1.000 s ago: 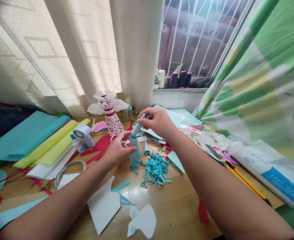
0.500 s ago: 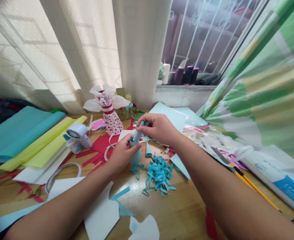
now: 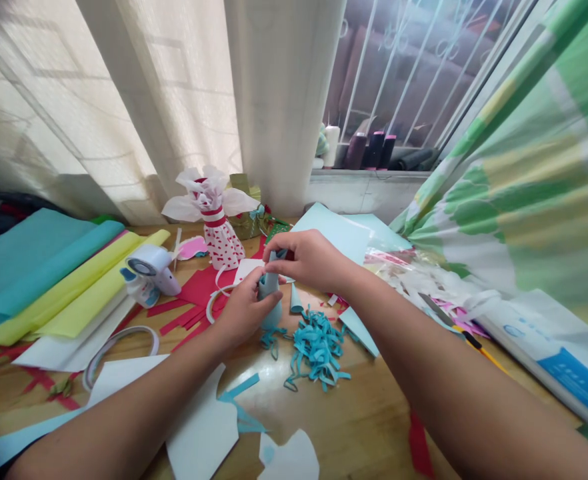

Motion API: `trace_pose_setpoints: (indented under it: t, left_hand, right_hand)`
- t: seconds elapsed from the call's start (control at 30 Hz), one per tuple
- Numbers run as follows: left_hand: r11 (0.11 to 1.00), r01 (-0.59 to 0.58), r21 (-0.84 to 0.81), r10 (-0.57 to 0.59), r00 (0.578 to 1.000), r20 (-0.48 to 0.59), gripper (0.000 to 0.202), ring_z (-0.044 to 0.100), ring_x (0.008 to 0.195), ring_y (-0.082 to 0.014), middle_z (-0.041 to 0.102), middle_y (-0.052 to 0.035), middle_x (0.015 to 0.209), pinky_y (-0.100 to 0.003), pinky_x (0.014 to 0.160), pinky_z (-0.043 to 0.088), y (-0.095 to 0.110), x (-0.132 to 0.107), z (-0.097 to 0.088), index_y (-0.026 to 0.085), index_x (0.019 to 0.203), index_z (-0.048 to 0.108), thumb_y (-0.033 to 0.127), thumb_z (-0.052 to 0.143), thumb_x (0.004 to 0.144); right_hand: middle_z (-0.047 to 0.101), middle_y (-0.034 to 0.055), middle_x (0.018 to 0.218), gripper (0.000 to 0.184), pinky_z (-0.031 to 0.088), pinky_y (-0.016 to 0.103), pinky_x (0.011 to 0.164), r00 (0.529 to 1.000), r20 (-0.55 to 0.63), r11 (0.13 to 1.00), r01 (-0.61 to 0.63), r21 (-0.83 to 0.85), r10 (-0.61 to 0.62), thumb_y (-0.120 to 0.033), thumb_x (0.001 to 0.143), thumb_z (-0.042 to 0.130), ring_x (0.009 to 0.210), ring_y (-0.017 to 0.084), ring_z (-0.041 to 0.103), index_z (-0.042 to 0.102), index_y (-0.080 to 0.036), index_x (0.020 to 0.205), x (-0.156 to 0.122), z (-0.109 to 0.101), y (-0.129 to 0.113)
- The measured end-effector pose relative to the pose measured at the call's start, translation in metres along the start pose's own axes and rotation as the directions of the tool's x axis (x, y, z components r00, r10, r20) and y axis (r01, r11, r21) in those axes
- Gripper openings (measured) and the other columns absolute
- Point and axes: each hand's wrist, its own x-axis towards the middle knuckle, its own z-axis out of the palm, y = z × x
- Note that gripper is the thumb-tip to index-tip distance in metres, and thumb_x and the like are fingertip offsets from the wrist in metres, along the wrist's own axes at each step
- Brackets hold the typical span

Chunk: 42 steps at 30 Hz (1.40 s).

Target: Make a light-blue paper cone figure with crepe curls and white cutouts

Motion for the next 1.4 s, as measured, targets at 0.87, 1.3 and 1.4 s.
trace_pose_setpoints:
  t: [0.87,1.3,1.4]
  left_hand:
    - [0.965,0.036,-0.259,0.007,0.987,0.162,0.033,0.058,0.090,-0.0194,0.064,-0.0025,0.099,-0.028,0.077,0.044,0.005,0.005,-0.006,0.021,0.109,0.056,0.027,0.059,0.077]
    - [0.931,0.025,-0.365,0.040,0.985,0.168,0.023,0.056,0.085,-0.0170,0.064,-0.0011,0.092,-0.026,0.075,0.044,0.006,0.006,-0.007,0.020,0.098,0.061,0.036,0.060,0.081]
    - [0.925,0.033,-0.378,0.034,0.985,0.169,0.024,0.057,0.080,-0.0174,0.064,-0.0015,0.087,-0.027,0.072,0.045,0.006,0.006,-0.008,0.019,0.093,0.063,0.037,0.062,0.078]
  right_hand:
    - [0.067,0.0017,0.088,0.025,0.051,0.026,0.066,0.995,-0.091,0.999,0.025,-0.020,-0.027,-0.016,0.075,0.063,0.066,0.012,0.060,0.065,-0.020,0.100,-0.008,0.002,0.005]
    - [0.063,0.0044,0.096,0.036,0.048,0.026,0.068,0.987,-0.011,0.967,0.155,-0.204,-0.161,-0.018,0.073,0.069,0.069,0.012,0.059,0.062,-0.020,0.109,-0.008,0.004,0.006]
    - [0.064,0.0015,0.083,0.024,0.048,0.025,0.066,0.993,-0.017,0.981,0.115,-0.155,-0.119,-0.015,0.072,0.069,0.067,0.012,0.059,0.066,-0.017,0.095,-0.007,0.006,0.007]
